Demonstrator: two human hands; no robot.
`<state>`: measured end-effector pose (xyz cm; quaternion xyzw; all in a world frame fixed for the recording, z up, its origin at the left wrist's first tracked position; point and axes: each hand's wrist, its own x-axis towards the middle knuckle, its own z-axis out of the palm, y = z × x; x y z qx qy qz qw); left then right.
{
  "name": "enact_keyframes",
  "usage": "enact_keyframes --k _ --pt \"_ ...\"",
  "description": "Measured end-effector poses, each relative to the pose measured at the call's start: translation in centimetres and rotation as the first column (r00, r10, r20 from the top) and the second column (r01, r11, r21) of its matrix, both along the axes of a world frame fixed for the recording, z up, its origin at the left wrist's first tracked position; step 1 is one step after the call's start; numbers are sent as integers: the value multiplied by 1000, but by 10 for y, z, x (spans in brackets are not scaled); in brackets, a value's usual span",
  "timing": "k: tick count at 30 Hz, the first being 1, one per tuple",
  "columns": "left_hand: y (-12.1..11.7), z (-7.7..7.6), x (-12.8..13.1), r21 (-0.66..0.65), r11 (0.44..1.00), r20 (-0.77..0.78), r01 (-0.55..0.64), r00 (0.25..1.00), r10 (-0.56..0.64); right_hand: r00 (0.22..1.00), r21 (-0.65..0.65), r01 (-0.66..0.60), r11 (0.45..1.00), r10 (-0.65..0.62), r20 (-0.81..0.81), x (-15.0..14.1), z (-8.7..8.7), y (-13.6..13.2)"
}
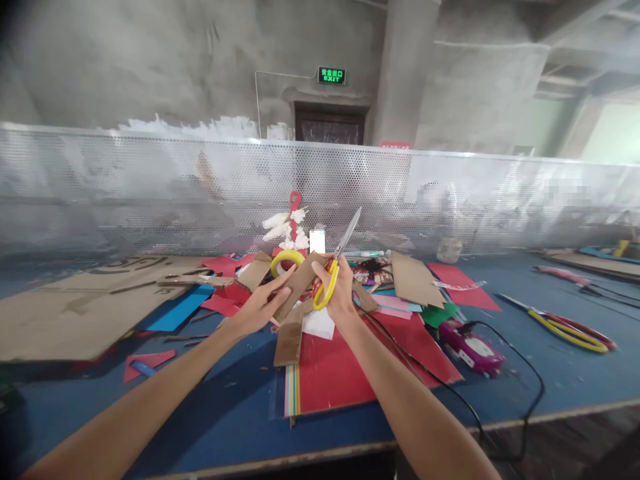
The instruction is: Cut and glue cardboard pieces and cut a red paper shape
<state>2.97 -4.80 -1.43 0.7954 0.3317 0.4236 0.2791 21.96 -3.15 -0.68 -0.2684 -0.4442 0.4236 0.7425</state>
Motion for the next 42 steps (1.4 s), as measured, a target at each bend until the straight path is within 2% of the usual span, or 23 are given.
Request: enact_keyframes --k 6,10,15,20,24,27,29,31,33,35,39,42 --pt "11 -8 -13 -213 954 88 209 977 -194 995 -13 73 997 -74 -61 12 3 7" --pt "18 -10 -19 -290 926 106 241 970 -219 993 -5 86 996 -86 -86 17 2 14" --pt "13 -4 -17 -358 906 136 226 973 -189 992 -2 74 997 -74 -101 16 3 12" --pt "5 3 -11 -318 931 202 176 973 -115 991 -22 98 995 -100 -93 11 7 5" --pt "4 5 -3 -188 968 153 163 979 -135 994 -38 79 996 -82 -72 5 5 2" --pt "5 6 4 -52 998 16 19 1000 -18 999 -22 11 1000 -11 -32 -1 1 -1" --pt "6 7 7 10 996 -50 -86 995 87 999 -20 -48 999 48 1 -7 -2 -4" --pt "8 8 6 41 991 -78 -125 989 128 993 -33 -113 993 114 30 -13 -5 -7" --pt "11 7 4 36 994 -80 -100 992 102 985 -44 -164 986 166 49 -18 -6 -9" --pt "14 6 1 -22 999 -53 -45 998 44 981 -42 -185 982 187 59 -21 -6 -12" --pt "15 1 1 -199 979 58 40 998 -29 979 -48 -180 983 184 84 -21 -4 -14" --pt "14 -2 4 -253 966 91 56 995 -34 979 -54 -171 984 175 103 -19 -4 -14"
